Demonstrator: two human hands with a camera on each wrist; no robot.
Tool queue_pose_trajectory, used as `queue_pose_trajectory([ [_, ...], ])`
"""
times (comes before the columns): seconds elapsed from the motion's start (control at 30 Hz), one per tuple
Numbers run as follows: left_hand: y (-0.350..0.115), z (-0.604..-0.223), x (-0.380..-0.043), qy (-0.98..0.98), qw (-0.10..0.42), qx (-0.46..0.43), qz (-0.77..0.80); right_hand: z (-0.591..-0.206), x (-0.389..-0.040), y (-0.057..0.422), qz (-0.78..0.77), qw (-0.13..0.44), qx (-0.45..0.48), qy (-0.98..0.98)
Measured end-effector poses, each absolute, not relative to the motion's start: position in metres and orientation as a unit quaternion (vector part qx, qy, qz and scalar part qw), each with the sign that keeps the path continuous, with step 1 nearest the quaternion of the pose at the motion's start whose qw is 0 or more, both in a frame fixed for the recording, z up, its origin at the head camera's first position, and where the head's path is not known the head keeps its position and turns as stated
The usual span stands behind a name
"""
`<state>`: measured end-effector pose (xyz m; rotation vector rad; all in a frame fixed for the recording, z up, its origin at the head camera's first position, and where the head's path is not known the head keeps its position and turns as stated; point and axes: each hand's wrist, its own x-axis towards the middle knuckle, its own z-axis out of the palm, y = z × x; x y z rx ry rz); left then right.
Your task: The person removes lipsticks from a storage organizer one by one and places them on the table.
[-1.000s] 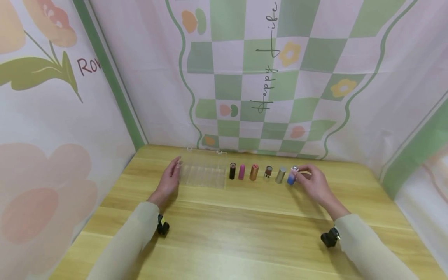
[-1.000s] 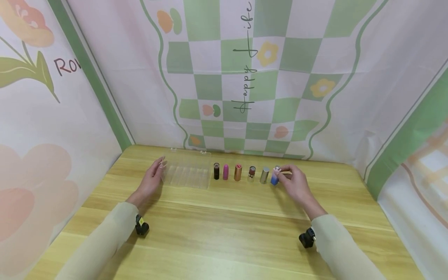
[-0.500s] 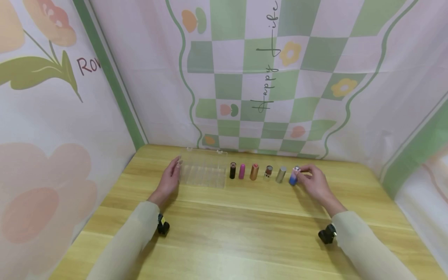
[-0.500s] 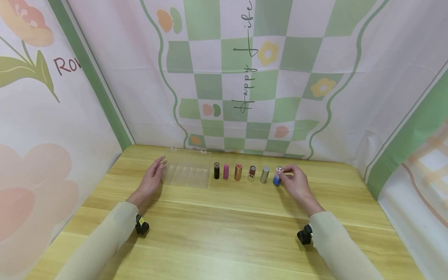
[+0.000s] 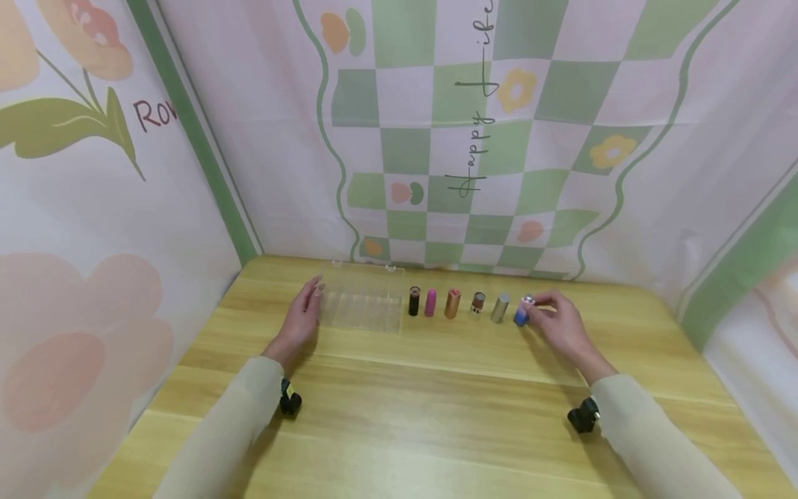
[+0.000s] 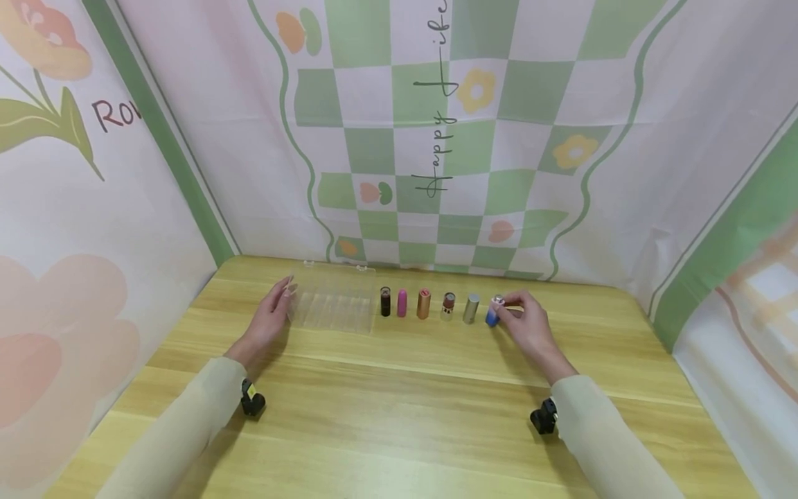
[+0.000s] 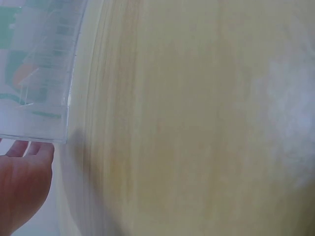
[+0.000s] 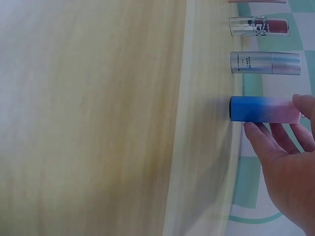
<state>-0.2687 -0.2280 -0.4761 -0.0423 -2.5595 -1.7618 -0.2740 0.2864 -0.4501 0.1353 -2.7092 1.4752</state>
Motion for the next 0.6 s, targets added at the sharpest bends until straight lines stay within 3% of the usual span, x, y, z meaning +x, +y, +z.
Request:
queue_pose_trajectory([
  [0.37,-0.227,-0.473,-0.271,-0.829,0.007,-0.006,-0.56,-0.452,-0.268,0.293,0.454,0.026,0.053,-0.889],
  [0.6,-0.233,-0.46,-0.27,-0.799,-0.037,0.015,-0.6,-0.44,-0.262,0.29,0.419,0.043,0.094,-0.902],
])
